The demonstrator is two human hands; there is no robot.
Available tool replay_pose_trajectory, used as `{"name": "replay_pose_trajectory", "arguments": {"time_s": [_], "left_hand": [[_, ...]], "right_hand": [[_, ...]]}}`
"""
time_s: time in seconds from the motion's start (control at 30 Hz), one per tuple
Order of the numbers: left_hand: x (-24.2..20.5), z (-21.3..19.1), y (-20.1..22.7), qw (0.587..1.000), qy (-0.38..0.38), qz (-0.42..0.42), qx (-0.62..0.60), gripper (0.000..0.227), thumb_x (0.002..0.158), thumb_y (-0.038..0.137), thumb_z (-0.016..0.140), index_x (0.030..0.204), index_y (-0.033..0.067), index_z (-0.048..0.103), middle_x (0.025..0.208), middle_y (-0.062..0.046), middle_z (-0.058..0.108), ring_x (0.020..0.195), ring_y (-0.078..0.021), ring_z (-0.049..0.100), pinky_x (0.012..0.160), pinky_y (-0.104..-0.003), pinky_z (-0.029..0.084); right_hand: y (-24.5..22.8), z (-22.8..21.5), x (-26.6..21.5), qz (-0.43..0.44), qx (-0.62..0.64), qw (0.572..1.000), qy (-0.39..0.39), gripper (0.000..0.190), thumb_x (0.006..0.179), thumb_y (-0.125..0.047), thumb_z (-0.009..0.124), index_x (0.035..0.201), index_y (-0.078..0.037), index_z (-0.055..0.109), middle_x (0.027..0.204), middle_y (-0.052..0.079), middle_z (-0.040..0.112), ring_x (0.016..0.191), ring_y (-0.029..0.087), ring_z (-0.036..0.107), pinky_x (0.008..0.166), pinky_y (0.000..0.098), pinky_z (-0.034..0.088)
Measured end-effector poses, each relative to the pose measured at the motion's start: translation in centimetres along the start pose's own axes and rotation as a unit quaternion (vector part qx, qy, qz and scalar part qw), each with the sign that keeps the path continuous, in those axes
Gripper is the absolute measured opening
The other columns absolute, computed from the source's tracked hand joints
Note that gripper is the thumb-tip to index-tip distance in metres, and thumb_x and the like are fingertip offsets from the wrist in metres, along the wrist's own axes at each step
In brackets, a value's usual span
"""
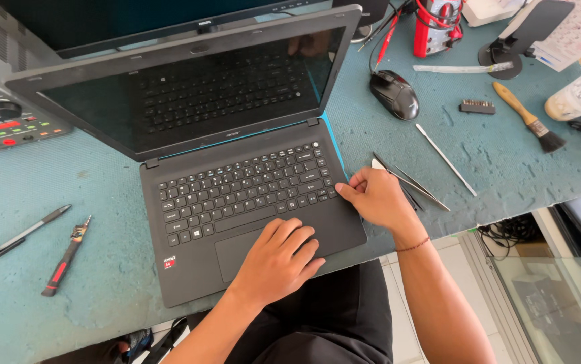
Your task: The person uses a prying tool to separate the laptop's palm rest from the chassis, then lifts and removes the keyboard assembly to expose the internal components.
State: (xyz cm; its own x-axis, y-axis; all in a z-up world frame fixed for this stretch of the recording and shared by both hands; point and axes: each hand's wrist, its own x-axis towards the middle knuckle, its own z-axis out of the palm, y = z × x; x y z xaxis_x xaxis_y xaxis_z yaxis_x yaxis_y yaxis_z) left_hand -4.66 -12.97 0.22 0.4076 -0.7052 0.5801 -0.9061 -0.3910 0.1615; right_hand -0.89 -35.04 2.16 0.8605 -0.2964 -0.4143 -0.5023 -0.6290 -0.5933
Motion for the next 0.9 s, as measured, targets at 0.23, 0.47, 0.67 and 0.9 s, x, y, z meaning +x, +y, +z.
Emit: {"name": "replay_pose_trajectory", "arguments": {"time_s": [0.23, 0.47, 0.67, 0.9], "left_hand": [[0.4, -0.2, 0.1, 1.000, 0.018, 0.015, 0.005, 0.020, 0.089, 0.019, 0.069, 0.083, 0.0034, 0.059, 0.095, -0.010, 0.058, 0.090, -0.0277, 0.054, 0.075, -0.038, 0.045], [0.1, 0.2, 0.2, 1.000, 0.012, 0.002, 0.024, 0.019, 0.088, 0.022, 0.070, 0.085, 0.0050, 0.061, 0.097, -0.009, 0.060, 0.095, -0.0276, 0.056, 0.081, -0.039, 0.046], [0.5, 0.1, 0.6, 1.000, -0.018, 0.000, 0.013, 0.019, 0.089, 0.020, 0.066, 0.100, 0.0046, 0.066, 0.109, -0.013, 0.062, 0.104, -0.0304, 0.056, 0.087, -0.041, 0.047], [1.8, 1.3, 1.4, 0.999, -0.041, 0.016, -0.006, 0.018, 0.091, 0.018, 0.063, 0.101, 0.0040, 0.066, 0.111, -0.015, 0.061, 0.106, -0.0324, 0.055, 0.089, -0.043, 0.045]], "right_hand": [[1.4, 0.0, -0.8, -0.003, -0.004, 1.000, -0.009, 0.029, 0.085, -0.033, 0.068, 0.067, -0.014, 0.057, 0.059, -0.004, 0.056, 0.058, 0.010, 0.049, 0.060, 0.0261, 0.040], [1.3, 0.3, -1.2, -0.007, 0.002, 1.000, 0.000, 0.028, 0.087, -0.033, 0.066, 0.072, -0.013, 0.054, 0.060, -0.003, 0.056, 0.062, 0.013, 0.050, 0.062, 0.0280, 0.040], [1.9, 1.5, -2.3, -0.066, 0.002, 0.995, 0.073, 0.025, 0.088, -0.031, 0.064, 0.076, -0.012, 0.053, 0.055, -0.001, 0.051, 0.055, 0.018, 0.048, 0.061, 0.0315, 0.040], [6.4, 0.9, -2.4, -0.262, -0.147, 0.890, 0.342, 0.017, 0.090, -0.014, 0.065, 0.101, -0.003, 0.062, 0.094, 0.011, 0.056, 0.084, 0.031, 0.050, 0.080, 0.0400, 0.042]]}}
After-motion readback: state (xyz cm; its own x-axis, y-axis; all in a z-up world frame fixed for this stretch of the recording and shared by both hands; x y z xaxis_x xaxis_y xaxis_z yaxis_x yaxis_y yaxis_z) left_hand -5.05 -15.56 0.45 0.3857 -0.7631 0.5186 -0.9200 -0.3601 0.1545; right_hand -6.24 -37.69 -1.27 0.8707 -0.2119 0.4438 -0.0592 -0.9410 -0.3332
